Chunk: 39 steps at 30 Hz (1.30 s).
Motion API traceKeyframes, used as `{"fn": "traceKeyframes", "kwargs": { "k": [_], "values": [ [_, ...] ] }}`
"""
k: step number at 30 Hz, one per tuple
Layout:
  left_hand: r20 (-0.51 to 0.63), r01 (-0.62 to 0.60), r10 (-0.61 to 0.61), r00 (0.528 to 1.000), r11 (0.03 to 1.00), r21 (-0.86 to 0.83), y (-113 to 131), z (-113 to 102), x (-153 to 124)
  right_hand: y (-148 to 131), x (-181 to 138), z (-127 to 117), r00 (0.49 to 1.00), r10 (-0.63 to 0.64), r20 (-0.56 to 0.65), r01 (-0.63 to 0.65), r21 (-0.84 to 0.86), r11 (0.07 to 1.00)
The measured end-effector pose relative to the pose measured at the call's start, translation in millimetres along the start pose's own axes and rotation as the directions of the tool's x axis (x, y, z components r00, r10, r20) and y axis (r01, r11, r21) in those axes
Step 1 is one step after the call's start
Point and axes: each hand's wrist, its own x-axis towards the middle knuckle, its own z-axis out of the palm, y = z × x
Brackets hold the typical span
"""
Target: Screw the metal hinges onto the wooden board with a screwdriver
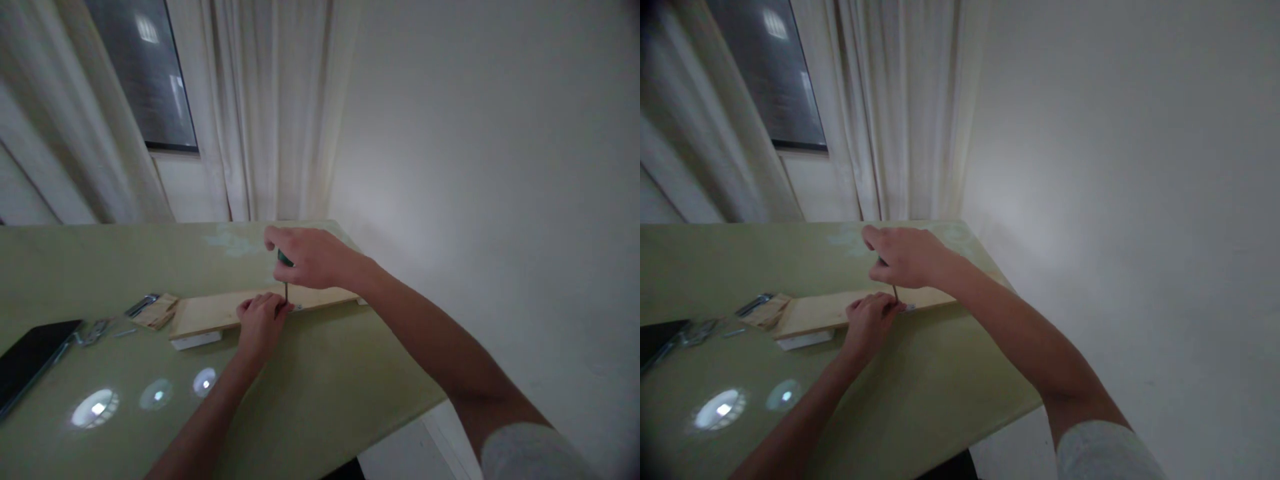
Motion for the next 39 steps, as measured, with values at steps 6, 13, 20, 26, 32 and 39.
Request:
{"fn": "traceKeyframes", "kwargs": {
  "k": [6,13,20,26,32,39],
  "values": [
    [-0.045,0.054,-0.056,0.997,0.998,-0.03,5,-4,0,-3,-14,-7,0.963,0.13,-0.238,-0.103,0.121,0.987],
    [-0.107,0.081,-0.121,0.987,0.944,-0.319,-8,-9,-2,12,-36,9,0.878,0.317,-0.358,-0.211,0.305,0.929],
    [-0.349,0.292,-0.384,0.855,0.912,-0.287,-65,-84,7,24,-55,2,0.845,0.32,-0.429,-0.183,0.331,0.926],
    [-0.346,0.713,-0.627,0.698,0.655,0.252,-157,-160,-4,28,-69,-7,0.809,0.297,-0.507,-0.132,0.337,0.932],
    [-0.205,0.699,-0.694,0.69,0.564,0.44,-202,-152,-14,38,-70,-5,0.833,0.33,-0.445,-0.194,0.323,0.926],
    [-0.22,0.695,-0.676,0.703,0.586,0.416,-189,-159,-7,50,-66,6,0.905,0.32,-0.281,-0.246,0.268,0.932]
  ]
}}
